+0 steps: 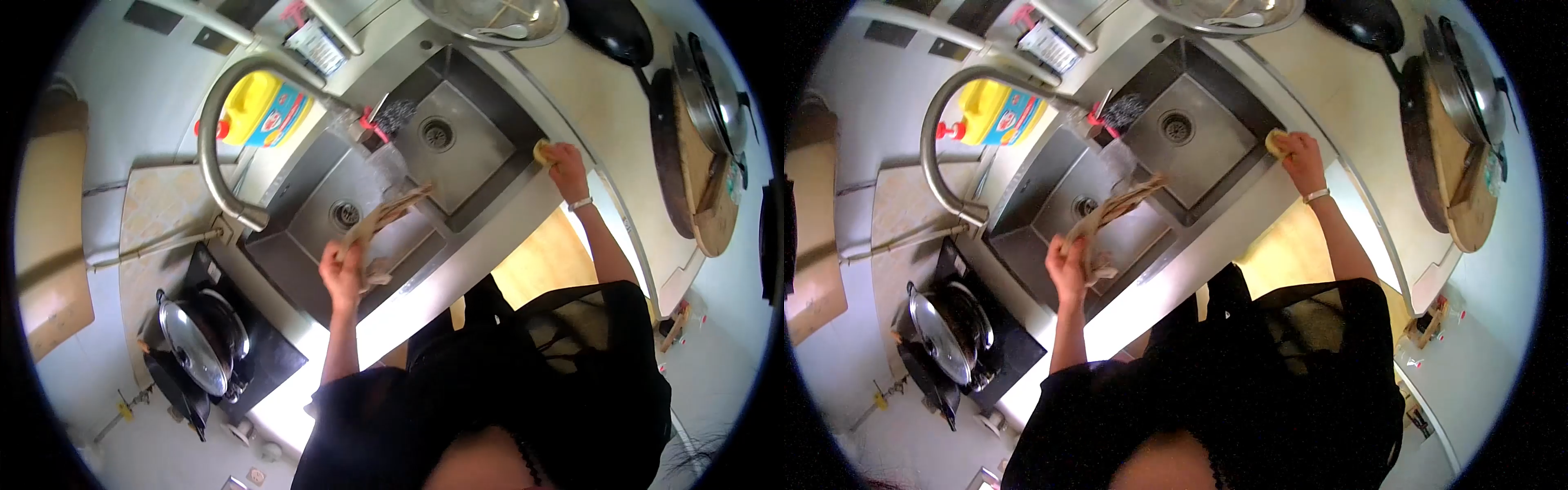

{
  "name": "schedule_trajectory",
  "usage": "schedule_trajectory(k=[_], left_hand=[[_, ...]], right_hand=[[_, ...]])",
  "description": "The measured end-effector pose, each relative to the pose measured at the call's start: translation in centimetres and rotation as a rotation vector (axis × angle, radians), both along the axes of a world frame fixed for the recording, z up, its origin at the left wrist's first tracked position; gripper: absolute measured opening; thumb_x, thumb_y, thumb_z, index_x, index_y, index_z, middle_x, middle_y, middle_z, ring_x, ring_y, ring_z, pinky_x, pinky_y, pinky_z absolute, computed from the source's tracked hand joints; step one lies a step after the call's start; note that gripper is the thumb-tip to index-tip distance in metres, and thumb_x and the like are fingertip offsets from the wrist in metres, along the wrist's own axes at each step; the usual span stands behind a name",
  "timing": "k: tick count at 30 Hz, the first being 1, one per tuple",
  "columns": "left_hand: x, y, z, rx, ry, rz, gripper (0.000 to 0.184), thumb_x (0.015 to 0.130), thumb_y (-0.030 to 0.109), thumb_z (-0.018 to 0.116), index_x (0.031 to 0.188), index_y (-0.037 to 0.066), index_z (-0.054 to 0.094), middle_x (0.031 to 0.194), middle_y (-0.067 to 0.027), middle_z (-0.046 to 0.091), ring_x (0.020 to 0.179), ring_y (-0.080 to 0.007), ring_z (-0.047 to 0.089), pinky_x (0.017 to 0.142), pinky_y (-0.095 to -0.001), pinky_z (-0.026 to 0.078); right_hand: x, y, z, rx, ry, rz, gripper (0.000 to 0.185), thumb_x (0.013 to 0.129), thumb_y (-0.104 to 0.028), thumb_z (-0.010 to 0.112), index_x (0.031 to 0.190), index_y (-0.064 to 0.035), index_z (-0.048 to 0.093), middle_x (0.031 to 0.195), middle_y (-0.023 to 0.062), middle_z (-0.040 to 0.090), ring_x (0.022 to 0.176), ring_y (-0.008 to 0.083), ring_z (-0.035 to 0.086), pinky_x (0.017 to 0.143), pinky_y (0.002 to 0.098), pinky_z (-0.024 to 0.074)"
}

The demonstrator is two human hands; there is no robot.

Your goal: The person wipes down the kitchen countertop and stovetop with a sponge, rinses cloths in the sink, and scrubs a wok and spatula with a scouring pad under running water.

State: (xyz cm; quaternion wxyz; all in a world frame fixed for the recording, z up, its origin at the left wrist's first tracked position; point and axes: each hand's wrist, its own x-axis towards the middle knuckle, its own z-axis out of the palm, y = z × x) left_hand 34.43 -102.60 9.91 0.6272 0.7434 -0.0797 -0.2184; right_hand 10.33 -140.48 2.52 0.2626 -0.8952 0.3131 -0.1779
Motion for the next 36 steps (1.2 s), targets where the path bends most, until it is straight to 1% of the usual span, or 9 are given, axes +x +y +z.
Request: schedule_trajectory(k=[8, 10, 14, 17, 22, 25, 27, 32, 36], left_hand=[[-2.2, 7.0, -4.3, 0.413, -0.225, -0.014, 0.019, 0.075, 0.007, 0.053, 0.069, 0.005, 0.035, 0.063, 0.0000, 0.034, 0.059, -0.0098, 0.032, 0.053, -0.0242, 0.032], [-3.7, 8.2, -6.9, 0.592, -0.306, -0.068, 0.016, 0.073, 0.008, 0.053, 0.073, 0.003, 0.038, 0.061, -0.0083, 0.042, 0.055, -0.0179, 0.040, 0.051, -0.0317, 0.037], [-7.4, 8.4, -10.3, 0.613, -0.259, -0.165, 0.013, 0.075, 0.007, 0.053, 0.075, 0.004, 0.040, 0.060, -0.0079, 0.039, 0.054, -0.0190, 0.039, 0.052, -0.0334, 0.037], [-8.6, 7.5, -11.7, 0.715, -0.246, -0.132, 0.015, 0.072, 0.008, 0.054, 0.078, 0.005, 0.040, 0.063, -0.0093, 0.044, 0.056, -0.0222, 0.044, 0.054, -0.0348, 0.039], [-9.4, 6.9, -12.5, 0.924, -0.309, 0.019, 0.022, 0.067, 0.015, 0.055, 0.086, 0.009, 0.044, 0.073, -0.0121, 0.056, 0.067, -0.0326, 0.055, 0.060, -0.0438, 0.040], [-9.2, 6.6, -13.0, 0.999, -0.209, 0.112, 0.025, 0.066, 0.021, 0.056, 0.089, 0.013, 0.047, 0.080, -0.0110, 0.059, 0.073, -0.0330, 0.057, 0.063, -0.0443, 0.042], [-9.1, 6.5, -13.1, 1.082, -0.172, 0.127, 0.028, 0.066, 0.024, 0.055, 0.091, 0.015, 0.048, 0.082, -0.0102, 0.060, 0.074, -0.0324, 0.057, 0.063, -0.0435, 0.042], [-9.3, 6.2, -12.9, 1.094, -0.217, 0.112, 0.028, 0.066, 0.034, 0.052, 0.087, 0.016, 0.053, 0.080, -0.0098, 0.060, 0.072, -0.0318, 0.057, 0.061, -0.0436, 0.042], [-8.9, 5.3, -11.8, 1.307, -0.145, 0.016, 0.029, 0.071, 0.038, 0.048, 0.086, 0.014, 0.056, 0.080, -0.0078, 0.061, 0.072, -0.0311, 0.057, 0.059, -0.0425, 0.042]], right_hand=[[-8.6, -12.5, -5.1, 0.159, -0.652, -1.120, 0.032, 0.068, -0.008, 0.059, 0.100, -0.0125, 0.059, 0.100, 0.0103, 0.052, 0.092, 0.0242, 0.052, 0.079, 0.0319, 0.0439], [-10.1, -10.5, -3.2, -0.001, -0.315, -1.621, 0.030, 0.067, -0.010, 0.062, 0.096, -0.0170, 0.061, 0.099, 0.0098, 0.050, 0.089, 0.0246, 0.053, 0.075, 0.0317, 0.0457], [-9.4, -11.6, -2.9, 0.072, 0.269, -1.865, 0.038, 0.071, -0.031, 0.059, 0.108, -0.0256, 0.052, 0.104, 0.0070, 0.046, 0.091, 0.0237, 0.051, 0.075, 0.0343, 0.0450], [-4.9, -16.5, -6.9, 0.152, 0.265, -1.496, 0.044, 0.072, -0.038, 0.056, 0.113, -0.0233, 0.047, 0.103, 0.0028, 0.050, 0.098, 0.0232, 0.046, 0.079, 0.0390, 0.0403], [9.0, -10.3, -5.8, -0.296, -0.123, -0.196, 0.035, 0.064, -0.005, 0.054, 0.098, -0.0139, 0.058, 0.093, 0.0083, 0.058, 0.084, 0.0268, 0.053, 0.073, 0.0381, 0.0422], [13.2, -5.2, -3.5, 0.098, -0.361, -0.134, 0.036, 0.064, -0.002, 0.055, 0.099, -0.0116, 0.057, 0.094, 0.0074, 0.059, 0.079, 0.0248, 0.056, 0.070, 0.0339, 0.0454], [14.6, -3.1, -1.5, 0.816, -0.445, -0.253, 0.036, 0.066, -0.003, 0.056, 0.100, -0.0109, 0.057, 0.094, 0.0064, 0.060, 0.079, 0.0201, 0.058, 0.071, 0.0291, 0.0459], [15.1, -1.8, -3.0, 0.659, -0.368, -0.118, 0.033, 0.065, -0.008, 0.059, 0.098, -0.0106, 0.058, 0.089, 0.0074, 0.061, 0.077, 0.0194, 0.058, 0.070, 0.0289, 0.0462], [12.8, 0.4, -1.6, 0.018, 0.440, -0.055, 0.033, 0.062, -0.011, 0.059, 0.095, -0.0141, 0.058, 0.093, 0.0073, 0.054, 0.093, 0.0273, 0.048, 0.078, 0.0374, 0.0403]])
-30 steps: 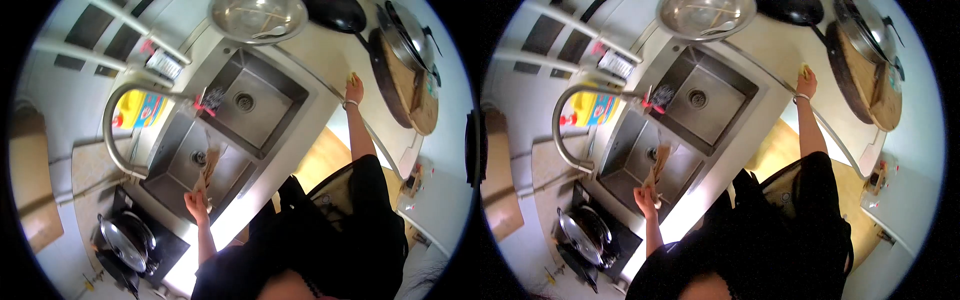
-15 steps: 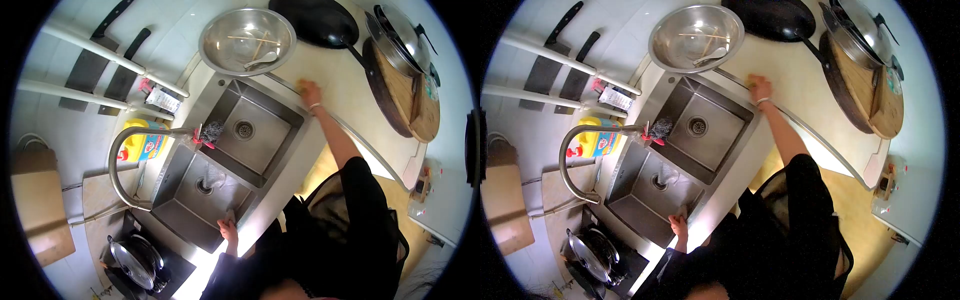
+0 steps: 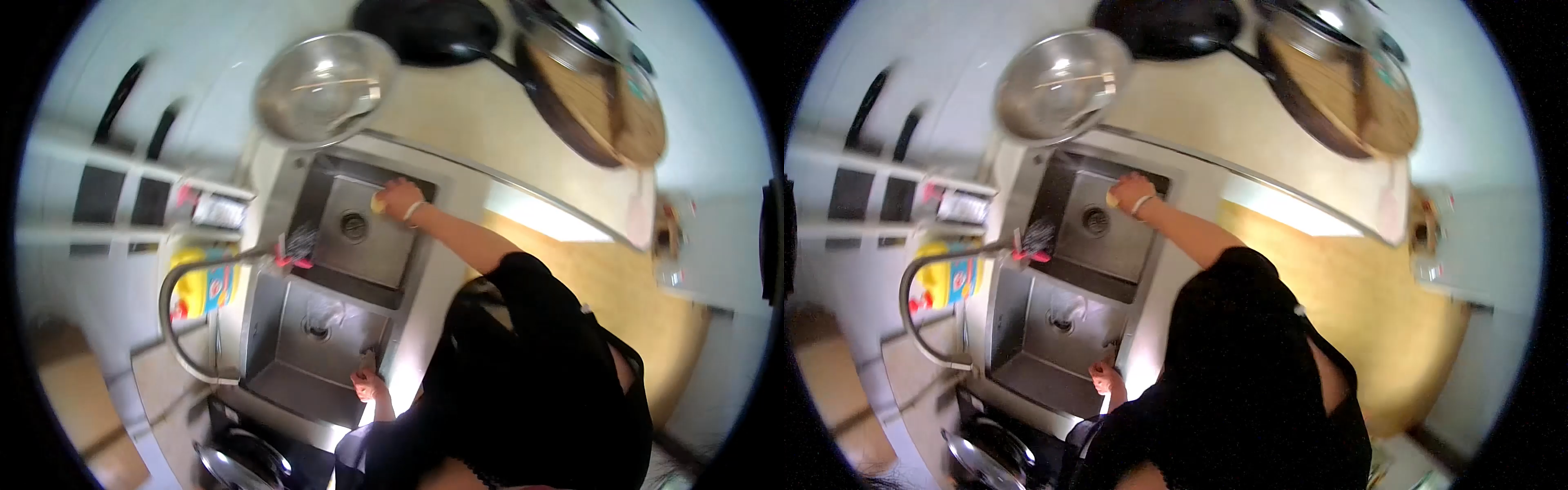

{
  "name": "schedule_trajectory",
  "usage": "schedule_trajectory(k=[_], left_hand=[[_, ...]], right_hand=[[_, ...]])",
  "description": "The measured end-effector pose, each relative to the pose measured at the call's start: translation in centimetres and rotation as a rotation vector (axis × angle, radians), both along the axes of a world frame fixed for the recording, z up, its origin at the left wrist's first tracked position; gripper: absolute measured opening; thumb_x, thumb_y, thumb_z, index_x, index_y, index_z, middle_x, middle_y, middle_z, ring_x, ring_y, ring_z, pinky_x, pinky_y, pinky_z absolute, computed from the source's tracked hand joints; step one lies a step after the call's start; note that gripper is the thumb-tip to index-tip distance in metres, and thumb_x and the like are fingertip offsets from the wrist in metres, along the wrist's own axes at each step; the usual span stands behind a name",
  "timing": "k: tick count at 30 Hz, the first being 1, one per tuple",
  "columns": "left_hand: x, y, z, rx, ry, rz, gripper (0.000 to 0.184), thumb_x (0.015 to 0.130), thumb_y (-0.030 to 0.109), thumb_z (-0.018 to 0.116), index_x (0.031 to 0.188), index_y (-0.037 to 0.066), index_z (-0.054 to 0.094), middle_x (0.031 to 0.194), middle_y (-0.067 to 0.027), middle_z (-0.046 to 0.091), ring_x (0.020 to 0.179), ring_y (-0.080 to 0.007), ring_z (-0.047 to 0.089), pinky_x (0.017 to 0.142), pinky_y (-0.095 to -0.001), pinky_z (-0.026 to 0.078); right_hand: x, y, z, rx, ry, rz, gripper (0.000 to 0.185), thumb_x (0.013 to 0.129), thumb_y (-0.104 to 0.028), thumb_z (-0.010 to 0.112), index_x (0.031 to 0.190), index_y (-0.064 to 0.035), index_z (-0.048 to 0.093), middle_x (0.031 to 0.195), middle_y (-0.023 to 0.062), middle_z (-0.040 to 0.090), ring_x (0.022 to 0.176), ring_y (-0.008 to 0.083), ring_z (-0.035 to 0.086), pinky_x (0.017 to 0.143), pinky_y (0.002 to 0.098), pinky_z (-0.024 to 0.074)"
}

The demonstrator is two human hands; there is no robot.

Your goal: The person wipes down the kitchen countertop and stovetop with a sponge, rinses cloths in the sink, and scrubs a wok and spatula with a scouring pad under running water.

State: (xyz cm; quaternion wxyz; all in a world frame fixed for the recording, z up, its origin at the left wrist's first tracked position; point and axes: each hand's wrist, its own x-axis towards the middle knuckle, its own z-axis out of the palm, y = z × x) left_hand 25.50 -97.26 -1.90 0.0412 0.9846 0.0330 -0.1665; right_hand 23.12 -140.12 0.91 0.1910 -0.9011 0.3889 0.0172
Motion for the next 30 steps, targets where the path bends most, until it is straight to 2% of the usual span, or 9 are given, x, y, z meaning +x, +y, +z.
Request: schedule_trajectory(k=[4, 6, 15, 17, 21, 25, 27, 28, 30], left_hand=[[-0.2, 0.2, -0.2, 0.031, -0.026, -0.048, 0.029, 0.076, 0.038, 0.045, 0.090, 0.016, 0.057, 0.086, -0.0065, 0.061, 0.076, -0.0287, 0.058, 0.063, -0.0401, 0.042], [-0.1, -0.2, -1.1, 0.055, -0.006, -0.023, 0.029, 0.077, 0.038, 0.044, 0.092, 0.017, 0.057, 0.087, -0.0062, 0.061, 0.077, -0.0280, 0.058, 0.065, -0.0395, 0.042], [-0.2, -0.4, 1.0, 0.008, 0.039, -0.122, 0.028, 0.083, 0.034, 0.039, 0.097, 0.015, 0.055, 0.088, -0.0088, 0.061, 0.080, -0.0284, 0.058, 0.067, -0.0411, 0.044], [-0.1, 0.4, -0.1, 0.023, -0.014, -0.131, 0.027, 0.084, 0.034, 0.039, 0.094, 0.015, 0.054, 0.086, -0.0095, 0.061, 0.078, -0.0288, 0.058, 0.065, -0.0411, 0.044], [-0.4, 0.5, -1.3, 0.123, -0.171, -0.164, 0.024, 0.083, 0.034, 0.040, 0.088, 0.013, 0.050, 0.078, -0.0104, 0.061, 0.069, -0.0303, 0.059, 0.056, -0.0408, 0.045], [0.5, -0.8, 1.6, 0.046, 0.216, -0.078, 0.033, 0.083, 0.039, 0.039, 0.100, 0.014, 0.052, 0.089, -0.0136, 0.060, 0.080, -0.0333, 0.057, 0.066, -0.0440, 0.043], [0.7, 1.1, -1.4, -0.033, 0.179, -0.073, 0.031, 0.080, 0.037, 0.041, 0.095, 0.013, 0.053, 0.089, -0.0116, 0.060, 0.080, -0.0320, 0.057, 0.067, -0.0437, 0.043], [0.0, 1.4, -1.7, -0.203, -0.058, -0.160, 0.029, 0.075, 0.037, 0.047, 0.081, 0.009, 0.053, 0.079, -0.0107, 0.059, 0.074, -0.0314, 0.057, 0.062, -0.0434, 0.043], [0.4, 0.8, -1.1, -0.194, 0.052, -0.133, 0.029, 0.075, 0.037, 0.046, 0.088, 0.013, 0.055, 0.086, -0.0083, 0.058, 0.082, -0.0285, 0.056, 0.068, -0.0404, 0.044]], right_hand=[[-6.5, 3.0, -0.6, -0.213, 0.299, 0.137, 0.033, 0.064, -0.013, 0.057, 0.097, -0.0182, 0.057, 0.098, 0.0057, 0.051, 0.096, 0.0266, 0.044, 0.080, 0.0370, 0.0388], [-8.2, 4.7, -0.8, -0.225, -0.150, 0.072, 0.031, 0.069, -0.013, 0.053, 0.100, -0.0184, 0.055, 0.105, 0.0072, 0.049, 0.100, 0.0268, 0.042, 0.083, 0.0389, 0.0359], [-8.1, 17.6, -1.8, -0.074, -0.269, 0.387, 0.035, 0.068, -0.012, 0.055, 0.101, -0.0261, 0.053, 0.108, 0.0026, 0.046, 0.099, 0.0237, 0.042, 0.082, 0.0370, 0.0361], [-8.1, 18.7, -1.9, 0.037, -0.340, 0.434, 0.048, 0.066, -0.016, 0.058, 0.112, -0.0219, 0.045, 0.111, 0.0034, 0.044, 0.105, 0.0253, 0.038, 0.085, 0.0395, 0.0333], [-9.2, 18.7, -0.9, 0.143, -0.391, 0.582, 0.050, 0.067, -0.015, 0.057, 0.114, -0.0212, 0.045, 0.116, 0.0053, 0.042, 0.110, 0.0270, 0.036, 0.089, 0.0405, 0.0300], [-9.3, 21.0, -1.9, 0.065, -0.258, 0.665, 0.053, 0.068, -0.013, 0.054, 0.119, -0.0193, 0.043, 0.127, 0.0091, 0.034, 0.116, 0.0322, 0.031, 0.093, 0.0465, 0.0251], [-9.3, 21.3, -2.5, 0.030, -0.304, 0.706, 0.055, 0.067, -0.012, 0.053, 0.121, -0.0158, 0.041, 0.128, 0.0097, 0.032, 0.116, 0.0342, 0.030, 0.092, 0.0483, 0.0257], [-9.3, 21.1, -1.7, 0.043, -0.248, 0.750, 0.056, 0.066, -0.011, 0.053, 0.121, -0.0145, 0.041, 0.129, 0.0101, 0.031, 0.116, 0.0344, 0.029, 0.092, 0.0478, 0.0258], [-9.0, 21.2, 0.1, 0.062, -0.194, 0.853, 0.058, 0.066, -0.010, 0.053, 0.122, -0.0132, 0.040, 0.129, 0.0104, 0.030, 0.115, 0.0346, 0.028, 0.092, 0.0473, 0.0260]])
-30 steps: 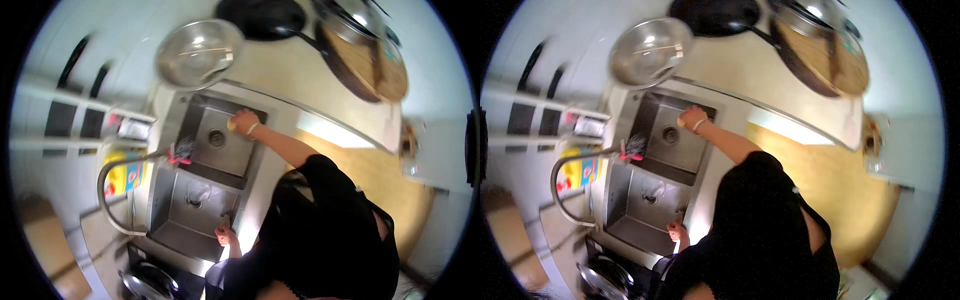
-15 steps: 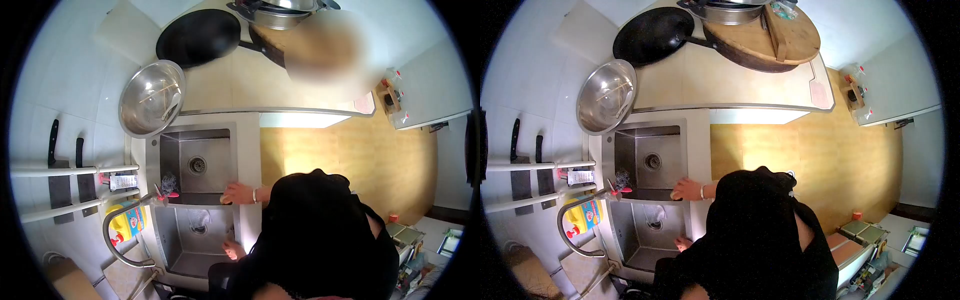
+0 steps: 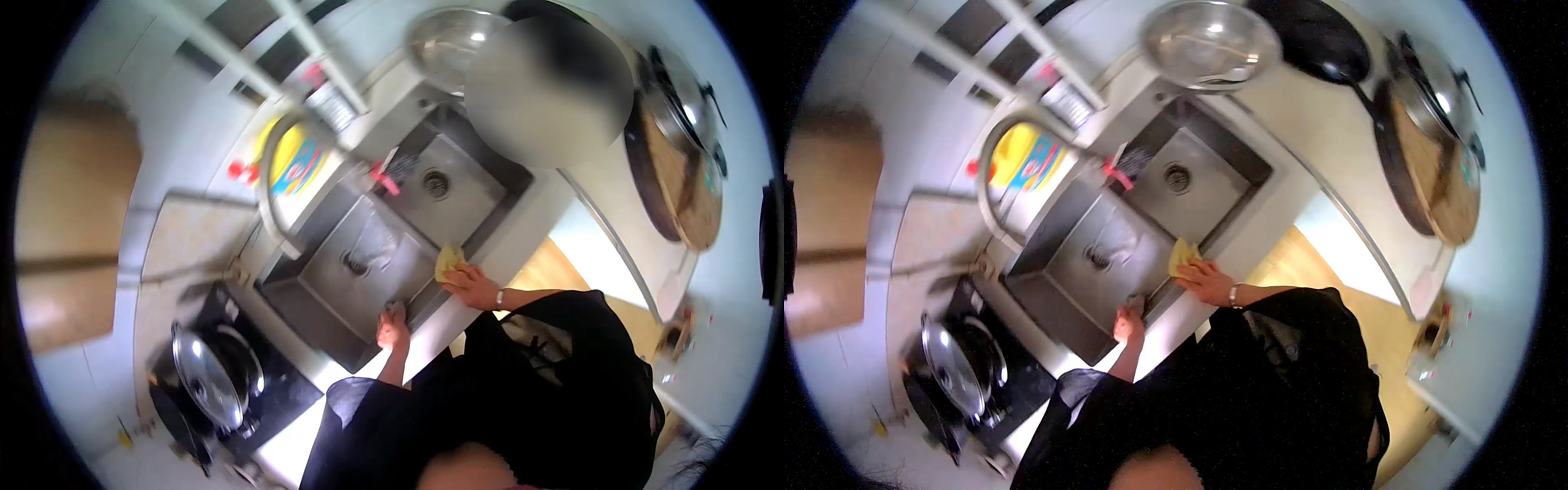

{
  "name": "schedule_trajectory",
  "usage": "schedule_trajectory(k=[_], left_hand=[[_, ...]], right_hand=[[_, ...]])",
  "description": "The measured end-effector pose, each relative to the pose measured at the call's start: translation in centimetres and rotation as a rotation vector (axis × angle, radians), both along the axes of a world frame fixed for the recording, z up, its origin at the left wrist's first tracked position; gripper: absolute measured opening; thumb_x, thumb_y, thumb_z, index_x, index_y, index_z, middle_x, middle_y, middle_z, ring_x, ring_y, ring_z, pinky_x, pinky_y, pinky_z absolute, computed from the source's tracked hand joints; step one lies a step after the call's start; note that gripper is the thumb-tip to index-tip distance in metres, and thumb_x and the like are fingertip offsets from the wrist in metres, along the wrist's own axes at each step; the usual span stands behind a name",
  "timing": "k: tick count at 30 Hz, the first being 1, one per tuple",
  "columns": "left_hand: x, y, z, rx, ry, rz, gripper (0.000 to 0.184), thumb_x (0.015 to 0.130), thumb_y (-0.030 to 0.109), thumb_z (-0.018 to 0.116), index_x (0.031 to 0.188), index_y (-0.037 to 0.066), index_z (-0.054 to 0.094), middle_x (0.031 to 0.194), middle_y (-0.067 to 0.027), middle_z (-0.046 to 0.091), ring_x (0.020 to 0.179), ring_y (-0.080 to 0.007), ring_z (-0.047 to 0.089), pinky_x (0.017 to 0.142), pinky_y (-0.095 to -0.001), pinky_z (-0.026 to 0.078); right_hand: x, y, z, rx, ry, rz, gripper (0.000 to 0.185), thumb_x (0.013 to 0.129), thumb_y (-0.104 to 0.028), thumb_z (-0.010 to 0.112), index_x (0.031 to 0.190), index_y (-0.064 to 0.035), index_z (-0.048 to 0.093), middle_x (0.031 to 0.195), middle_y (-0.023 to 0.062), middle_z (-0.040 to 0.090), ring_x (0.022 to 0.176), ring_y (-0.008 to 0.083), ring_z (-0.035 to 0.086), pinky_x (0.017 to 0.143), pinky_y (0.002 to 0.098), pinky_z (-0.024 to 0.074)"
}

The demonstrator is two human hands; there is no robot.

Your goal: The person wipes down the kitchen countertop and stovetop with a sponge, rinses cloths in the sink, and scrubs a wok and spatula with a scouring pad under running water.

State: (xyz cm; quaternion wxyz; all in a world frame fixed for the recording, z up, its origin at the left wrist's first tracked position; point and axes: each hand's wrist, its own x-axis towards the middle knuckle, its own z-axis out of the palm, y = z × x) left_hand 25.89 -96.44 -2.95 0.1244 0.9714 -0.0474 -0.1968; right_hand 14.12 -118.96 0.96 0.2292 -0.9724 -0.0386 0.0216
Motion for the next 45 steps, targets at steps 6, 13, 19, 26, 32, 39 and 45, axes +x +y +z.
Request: schedule_trajectory(k=[6, 13, 19, 26, 32, 39, 45], left_hand=[[0.9, 2.6, -1.9, -0.418, 0.202, 0.088, 0.025, 0.077, 0.029, 0.046, 0.093, 0.010, 0.052, 0.092, -0.0137, 0.057, 0.088, -0.0313, 0.054, 0.074, -0.0407, 0.042], [3.2, 10.9, 1.5, -0.439, -0.155, -0.103, 0.014, 0.076, 0.012, 0.049, 0.088, 0.006, 0.050, 0.079, -0.0139, 0.056, 0.077, -0.0311, 0.054, 0.069, -0.0408, 0.040], [2.5, 14.4, 0.7, -0.190, -0.356, -0.318, 0.009, 0.072, 0.012, 0.051, 0.079, 0.006, 0.049, 0.072, -0.0115, 0.054, 0.071, -0.0273, 0.053, 0.067, -0.0376, 0.039], [2.4, 14.5, 0.3, -0.224, -0.346, -0.236, 0.014, 0.066, 0.015, 0.053, 0.076, 0.006, 0.048, 0.071, -0.0106, 0.053, 0.071, -0.0258, 0.052, 0.069, -0.0360, 0.038], [2.7, 14.6, 1.1, -0.221, -0.248, -0.277, 0.019, 0.068, 0.017, 0.050, 0.083, 0.006, 0.049, 0.075, -0.0102, 0.052, 0.075, -0.0240, 0.052, 0.071, -0.0345, 0.037], [2.5, 14.9, 0.8, -0.190, -0.174, -0.289, 0.026, 0.071, 0.017, 0.047, 0.091, 0.002, 0.050, 0.082, -0.0127, 0.055, 0.080, -0.0253, 0.053, 0.076, -0.0353, 0.037], [2.6, 14.8, 0.9, -0.202, -0.218, -0.276, 0.025, 0.070, 0.016, 0.048, 0.090, 0.002, 0.051, 0.079, -0.0124, 0.054, 0.076, -0.0252, 0.053, 0.074, -0.0347, 0.037]], right_hand=[[3.4, 5.3, 0.4, 0.058, 0.050, 0.434, 0.061, 0.065, -0.011, 0.054, 0.124, -0.0142, 0.038, 0.129, 0.0042, 0.031, 0.114, 0.0264, 0.030, 0.088, 0.0446, 0.0286], [13.9, 5.2, 0.6, 0.310, 0.172, 0.379, 0.039, 0.075, -0.012, 0.050, 0.114, -0.0107, 0.046, 0.116, 0.0091, 0.044, 0.104, 0.0279, 0.043, 0.081, 0.0412, 0.0387], [32.1, 0.1, 2.4, -0.119, -0.469, -0.442, 0.036, 0.075, -0.008, 0.047, 0.110, -0.0063, 0.050, 0.112, 0.0137, 0.043, 0.098, 0.0311, 0.042, 0.082, 0.0367, 0.0380], [39.1, 2.3, 0.2, -0.436, 0.182, -0.721, 0.041, 0.087, -0.015, 0.026, 0.122, 0.0049, 0.031, 0.127, 0.0236, 0.029, 0.116, 0.0383, 0.029, 0.088, 0.0438, 0.0375], [36.5, 2.0, -2.0, -0.727, 0.069, -0.416, 0.034, 0.081, -0.013, 0.036, 0.110, 0.0035, 0.043, 0.105, 0.0197, 0.047, 0.101, 0.0349, 0.040, 0.083, 0.0396, 0.0388], [42.3, 10.9, 1.5, -0.198, -0.368, -0.188, 0.033, 0.081, -0.013, 0.040, 0.111, 0.0004, 0.045, 0.109, 0.0177, 0.046, 0.104, 0.0330, 0.040, 0.087, 0.0378, 0.0356], [43.2, 17.9, -1.8, -0.259, -0.100, -0.405, 0.038, 0.081, -0.012, 0.037, 0.115, 0.0037, 0.041, 0.122, 0.0189, 0.038, 0.116, 0.0331, 0.030, 0.096, 0.0445, 0.0257]])
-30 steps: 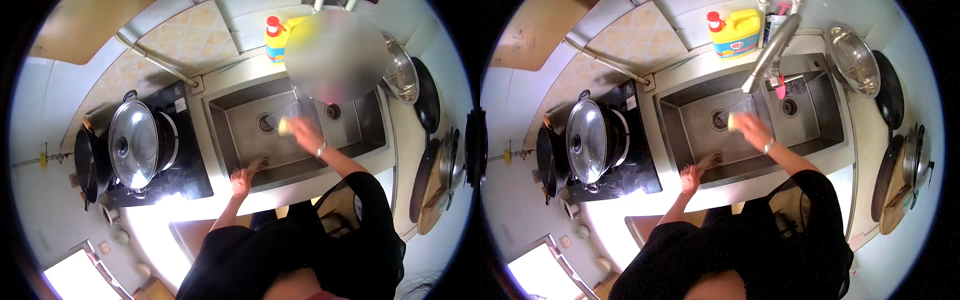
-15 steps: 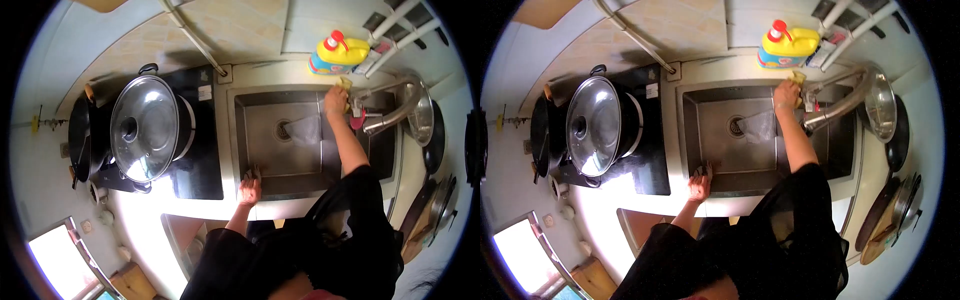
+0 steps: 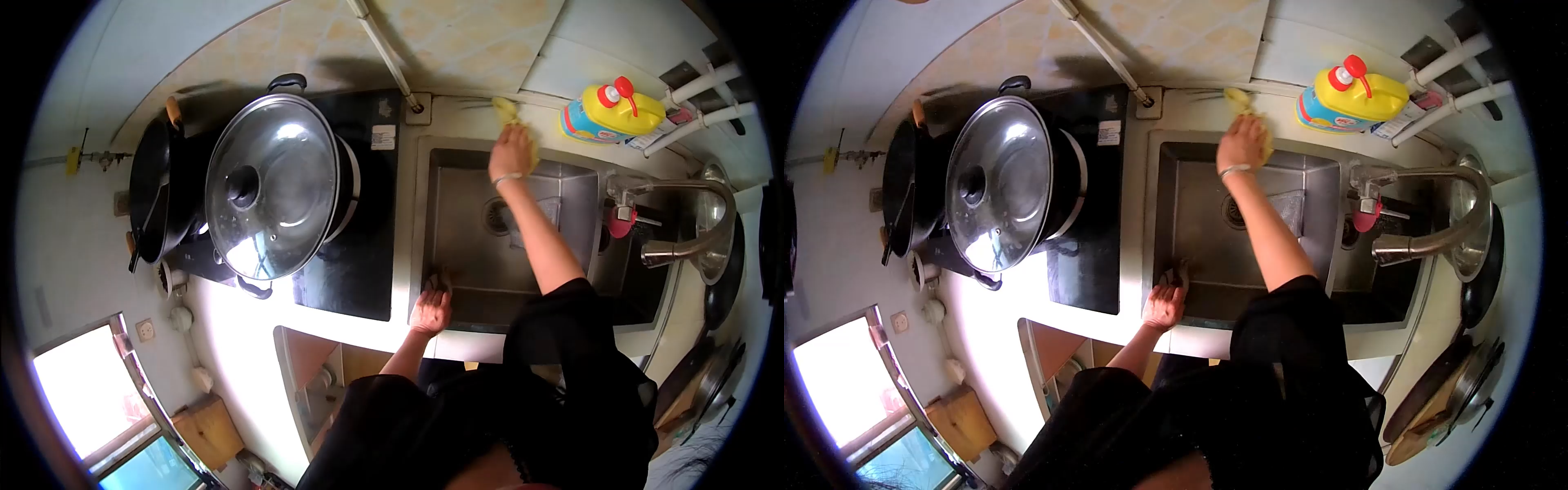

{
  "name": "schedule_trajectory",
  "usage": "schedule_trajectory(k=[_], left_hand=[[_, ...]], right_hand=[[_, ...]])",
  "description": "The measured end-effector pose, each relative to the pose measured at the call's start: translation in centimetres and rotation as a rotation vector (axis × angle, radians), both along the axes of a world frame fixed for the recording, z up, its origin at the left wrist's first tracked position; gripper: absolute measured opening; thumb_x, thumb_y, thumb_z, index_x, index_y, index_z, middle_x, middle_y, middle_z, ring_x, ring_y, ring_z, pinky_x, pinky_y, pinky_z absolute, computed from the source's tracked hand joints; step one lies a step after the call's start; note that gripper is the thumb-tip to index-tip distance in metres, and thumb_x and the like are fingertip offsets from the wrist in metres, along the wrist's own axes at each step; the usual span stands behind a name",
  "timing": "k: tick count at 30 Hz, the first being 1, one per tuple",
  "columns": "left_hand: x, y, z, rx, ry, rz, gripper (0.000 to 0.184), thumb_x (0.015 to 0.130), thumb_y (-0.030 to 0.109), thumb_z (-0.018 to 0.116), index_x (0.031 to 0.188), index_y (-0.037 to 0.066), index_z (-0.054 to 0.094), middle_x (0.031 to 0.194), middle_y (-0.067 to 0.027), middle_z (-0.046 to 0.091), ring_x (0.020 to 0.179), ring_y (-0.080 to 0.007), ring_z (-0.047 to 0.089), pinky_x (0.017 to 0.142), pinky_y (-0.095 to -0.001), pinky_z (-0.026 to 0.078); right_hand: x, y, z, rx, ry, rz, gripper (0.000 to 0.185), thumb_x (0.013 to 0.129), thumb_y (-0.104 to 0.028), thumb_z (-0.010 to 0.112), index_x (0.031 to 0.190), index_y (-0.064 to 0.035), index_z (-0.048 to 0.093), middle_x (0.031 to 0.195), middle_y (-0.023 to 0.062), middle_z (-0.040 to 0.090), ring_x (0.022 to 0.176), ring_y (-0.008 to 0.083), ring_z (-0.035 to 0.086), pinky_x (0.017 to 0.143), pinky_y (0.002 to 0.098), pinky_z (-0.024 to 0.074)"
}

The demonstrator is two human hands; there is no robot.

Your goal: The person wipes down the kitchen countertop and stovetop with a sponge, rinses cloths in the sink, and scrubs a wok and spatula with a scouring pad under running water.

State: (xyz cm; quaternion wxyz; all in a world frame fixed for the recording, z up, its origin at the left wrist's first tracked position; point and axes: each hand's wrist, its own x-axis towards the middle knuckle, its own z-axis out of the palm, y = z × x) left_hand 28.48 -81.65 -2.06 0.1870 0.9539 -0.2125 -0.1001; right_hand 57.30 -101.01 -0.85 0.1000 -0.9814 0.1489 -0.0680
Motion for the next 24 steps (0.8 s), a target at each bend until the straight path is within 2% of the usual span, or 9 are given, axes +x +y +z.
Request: schedule_trajectory(k=[1, 5, 7, 9, 13, 15, 16, 19, 24], left_hand=[[0.0, 0.0, 0.0, -0.017, -0.051, 0.001, 0.022, 0.068, 0.016, 0.050, 0.087, 0.004, 0.051, 0.076, -0.0109, 0.054, 0.073, -0.0249, 0.053, 0.071, -0.0341, 0.038], [0.0, 0.0, -0.3, -0.006, -0.062, -0.004, 0.020, 0.068, 0.015, 0.050, 0.085, 0.005, 0.050, 0.076, -0.0106, 0.054, 0.075, -0.0243, 0.054, 0.071, -0.0345, 0.039], [0.1, 0.0, -0.2, 0.000, -0.105, 0.004, 0.018, 0.068, 0.014, 0.049, 0.084, 0.005, 0.050, 0.077, -0.0109, 0.054, 0.077, -0.0245, 0.054, 0.073, -0.0345, 0.039], [0.0, -0.1, 0.1, 0.010, -0.011, 0.003, 0.021, 0.069, 0.015, 0.049, 0.087, 0.004, 0.050, 0.080, -0.0115, 0.055, 0.079, -0.0249, 0.054, 0.075, -0.0348, 0.039], [0.0, 0.0, -0.2, 0.009, -0.156, 0.000, 0.029, 0.069, 0.016, 0.050, 0.094, 0.003, 0.050, 0.079, -0.0120, 0.054, 0.078, -0.0258, 0.054, 0.076, -0.0364, 0.039], [-0.7, 0.3, -1.4, -0.004, -0.098, -0.006, 0.029, 0.069, 0.016, 0.049, 0.095, 0.003, 0.049, 0.078, -0.0121, 0.054, 0.078, -0.0265, 0.053, 0.077, -0.0372, 0.039], [-0.5, 0.3, -1.1, -0.016, -0.046, -0.004, 0.029, 0.069, 0.017, 0.049, 0.095, 0.003, 0.049, 0.076, -0.0119, 0.054, 0.076, -0.0261, 0.053, 0.075, -0.0371, 0.040], [-0.3, 0.2, -0.8, 0.003, -0.040, 0.007, 0.030, 0.072, 0.021, 0.048, 0.097, 0.003, 0.048, 0.084, -0.0133, 0.054, 0.080, -0.0262, 0.052, 0.079, -0.0361, 0.038], [0.0, 0.0, -0.1, 0.056, -0.033, 0.013, 0.020, 0.071, 0.020, 0.051, 0.086, 0.006, 0.049, 0.074, -0.0097, 0.054, 0.072, -0.0238, 0.054, 0.071, -0.0344, 0.039]], right_hand=[[-1.2, 1.7, 0.3, -0.237, 0.022, 0.145, 0.039, 0.081, -0.012, 0.038, 0.115, 0.0047, 0.041, 0.123, 0.0191, 0.038, 0.117, 0.0331, 0.029, 0.096, 0.0464, 0.0251], [-0.9, 6.7, 1.2, -0.073, 0.015, 0.182, 0.039, 0.079, -0.010, 0.041, 0.115, 0.0057, 0.040, 0.124, 0.0193, 0.035, 0.117, 0.0342, 0.030, 0.095, 0.0462, 0.0257], [-0.4, 8.0, 3.5, 0.104, 0.126, 0.427, 0.038, 0.079, -0.010, 0.041, 0.114, 0.0040, 0.042, 0.125, 0.0186, 0.033, 0.117, 0.0357, 0.030, 0.095, 0.0440, 0.0272], [-0.4, 9.4, 1.6, -0.009, 0.136, 0.554, 0.037, 0.078, -0.008, 0.041, 0.113, 0.0021, 0.043, 0.124, 0.0175, 0.034, 0.117, 0.0337, 0.031, 0.094, 0.0410, 0.0293], [-2.2, 8.4, 1.3, 0.042, -0.304, 0.680, 0.030, 0.074, -0.005, 0.046, 0.102, 0.0020, 0.050, 0.118, 0.0155, 0.041, 0.115, 0.0274, 0.035, 0.093, 0.0354, 0.0331], [-4.5, 7.7, 2.5, 0.142, -0.103, 1.021, 0.021, 0.072, -0.006, 0.047, 0.089, 0.0005, 0.055, 0.113, 0.0135, 0.046, 0.111, 0.0275, 0.038, 0.092, 0.0344, 0.0334], [-5.9, 8.0, 1.5, 0.276, -0.207, 1.064, 0.016, 0.071, -0.007, 0.047, 0.082, -0.0024, 0.057, 0.108, 0.0110, 0.049, 0.107, 0.0261, 0.041, 0.093, 0.0337, 0.0332], [-10.1, 8.6, 0.5, 0.304, -0.149, 1.140, 0.017, 0.071, -0.007, 0.047, 0.084, -0.0045, 0.057, 0.109, 0.0096, 0.049, 0.107, 0.0249, 0.041, 0.092, 0.0329, 0.0342], [-15.6, 7.7, 0.1, 0.513, 0.060, 1.408, 0.028, 0.067, -0.001, 0.050, 0.094, -0.0068, 0.057, 0.107, 0.0050, 0.051, 0.104, 0.0205, 0.044, 0.088, 0.0297, 0.0377]])
